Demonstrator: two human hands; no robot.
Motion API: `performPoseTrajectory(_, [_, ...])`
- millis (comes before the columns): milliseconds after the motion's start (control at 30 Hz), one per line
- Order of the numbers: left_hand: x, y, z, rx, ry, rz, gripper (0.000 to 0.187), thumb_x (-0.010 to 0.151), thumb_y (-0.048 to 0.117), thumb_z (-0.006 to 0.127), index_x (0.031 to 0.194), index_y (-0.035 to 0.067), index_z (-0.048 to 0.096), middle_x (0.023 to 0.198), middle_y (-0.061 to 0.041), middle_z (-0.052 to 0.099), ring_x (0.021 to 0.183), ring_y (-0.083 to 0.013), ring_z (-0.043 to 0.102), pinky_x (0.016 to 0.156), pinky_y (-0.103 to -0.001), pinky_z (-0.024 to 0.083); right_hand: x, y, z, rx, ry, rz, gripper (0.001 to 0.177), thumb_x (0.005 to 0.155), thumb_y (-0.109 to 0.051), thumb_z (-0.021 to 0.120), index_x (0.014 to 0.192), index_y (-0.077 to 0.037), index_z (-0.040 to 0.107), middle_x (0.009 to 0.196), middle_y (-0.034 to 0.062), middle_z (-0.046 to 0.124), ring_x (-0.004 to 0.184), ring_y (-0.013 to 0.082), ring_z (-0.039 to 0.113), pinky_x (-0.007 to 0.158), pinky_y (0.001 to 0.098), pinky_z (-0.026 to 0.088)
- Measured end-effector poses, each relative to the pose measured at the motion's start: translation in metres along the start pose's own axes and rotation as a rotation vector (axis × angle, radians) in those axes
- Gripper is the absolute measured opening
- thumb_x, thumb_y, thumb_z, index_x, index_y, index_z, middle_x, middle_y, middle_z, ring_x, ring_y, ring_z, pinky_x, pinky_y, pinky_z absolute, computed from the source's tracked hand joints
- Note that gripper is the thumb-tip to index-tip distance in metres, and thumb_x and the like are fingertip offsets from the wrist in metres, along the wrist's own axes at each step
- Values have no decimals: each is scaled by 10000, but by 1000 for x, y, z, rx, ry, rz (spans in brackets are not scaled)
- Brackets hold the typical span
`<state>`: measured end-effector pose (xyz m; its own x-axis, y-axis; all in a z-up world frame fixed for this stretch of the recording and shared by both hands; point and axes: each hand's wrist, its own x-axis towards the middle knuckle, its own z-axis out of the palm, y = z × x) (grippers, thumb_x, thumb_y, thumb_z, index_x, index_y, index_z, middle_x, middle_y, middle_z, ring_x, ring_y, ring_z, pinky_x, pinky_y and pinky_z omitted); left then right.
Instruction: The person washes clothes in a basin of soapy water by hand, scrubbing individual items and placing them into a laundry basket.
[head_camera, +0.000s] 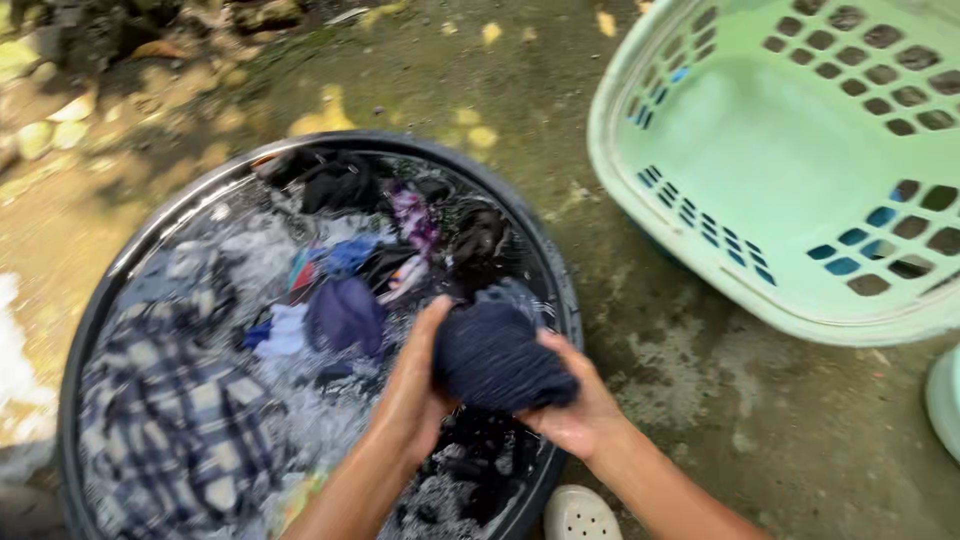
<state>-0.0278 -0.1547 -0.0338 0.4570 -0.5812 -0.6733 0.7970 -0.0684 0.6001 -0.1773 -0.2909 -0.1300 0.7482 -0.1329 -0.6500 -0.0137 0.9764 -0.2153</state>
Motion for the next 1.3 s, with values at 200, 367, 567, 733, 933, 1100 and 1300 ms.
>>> performPoseTrajectory(200, [20, 9, 137, 299, -420, 149, 890, 827, 515, 677, 1527, 212, 219, 1503, -91, 454, 1345, -283, 549, 1048, -433, 509, -68, -118, -2, 434, -160, -638, 578, 925, -402, 724, 1374, -63, 588, 1331, 182, 642, 1148, 334, 656, 922, 371, 601])
performPoseTrajectory(367, [27, -24, 32, 1662, -723, 562, 530, 858, 393, 707, 1301, 111, 638, 1170, -178, 689, 1142, -361, 631, 964, -505, 492, -61, -137, 17, 231, -143, -602, 741, 911, -402, 698, 1477, 12, 459, 1382, 240, 645, 1148, 261, 667, 922, 356, 616])
performPoseTrajectory(567, [65, -118, -215, 1853, -832, -48, 559, 1046, 308, 499, 1600, 339, 425, 1590, -218, 317, 1326, -425, 493, 1123, -493, 394, 6, -46, 25, -360, -161, -178, 465, 918, -167, 701, 1324, 22, 578, 1068, 158, 725, 889, 199, 710, 767, 290, 600])
performPoseTrajectory(733, [73, -144, -167, 1834, -285, 196, 444, 904, 241, 584, 1347, 224, 573, 1376, -193, 492, 1217, -392, 570, 1052, -471, 451, 19, 15, 41, -857, -250, -42, 350, 965, -211, 627, 1279, -56, 623, 1061, 105, 761, 903, 160, 726, 759, 273, 585])
performPoseTrajectory(933, [9, -99, -145, 1439, 344, 415, 327, 733, 161, 685, 1044, 85, 751, 1119, -163, 701, 1086, -351, 662, 966, -445, 520, 23, 21, 22, -1161, -229, -129, 398, 953, -313, 590, 1275, -88, 656, 1138, 118, 778, 1000, 185, 726, 862, 337, 579])
performPoseTrajectory(1100, [-54, -10, -113, 890, 389, 870, 358, 705, 41, 636, 1042, 30, 756, 997, -119, 778, 939, -248, 742, 869, -364, 557, 52, 54, 32, -1113, -44, -113, 545, 995, -488, 458, 1307, -95, 669, 1281, 74, 705, 1221, 184, 616, 1040, 405, 457])
performPoseTrajectory(1300, [-134, 57, -92, 242, 132, 923, 185, 886, -9, 605, 1048, 16, 691, 959, -32, 701, 903, -112, 639, 833, -284, 531, 71, 103, 84, -628, -9, 124, 577, 964, -596, 427, 1370, -223, 596, 1361, -27, 637, 1261, 193, 563, 1091, 405, 402])
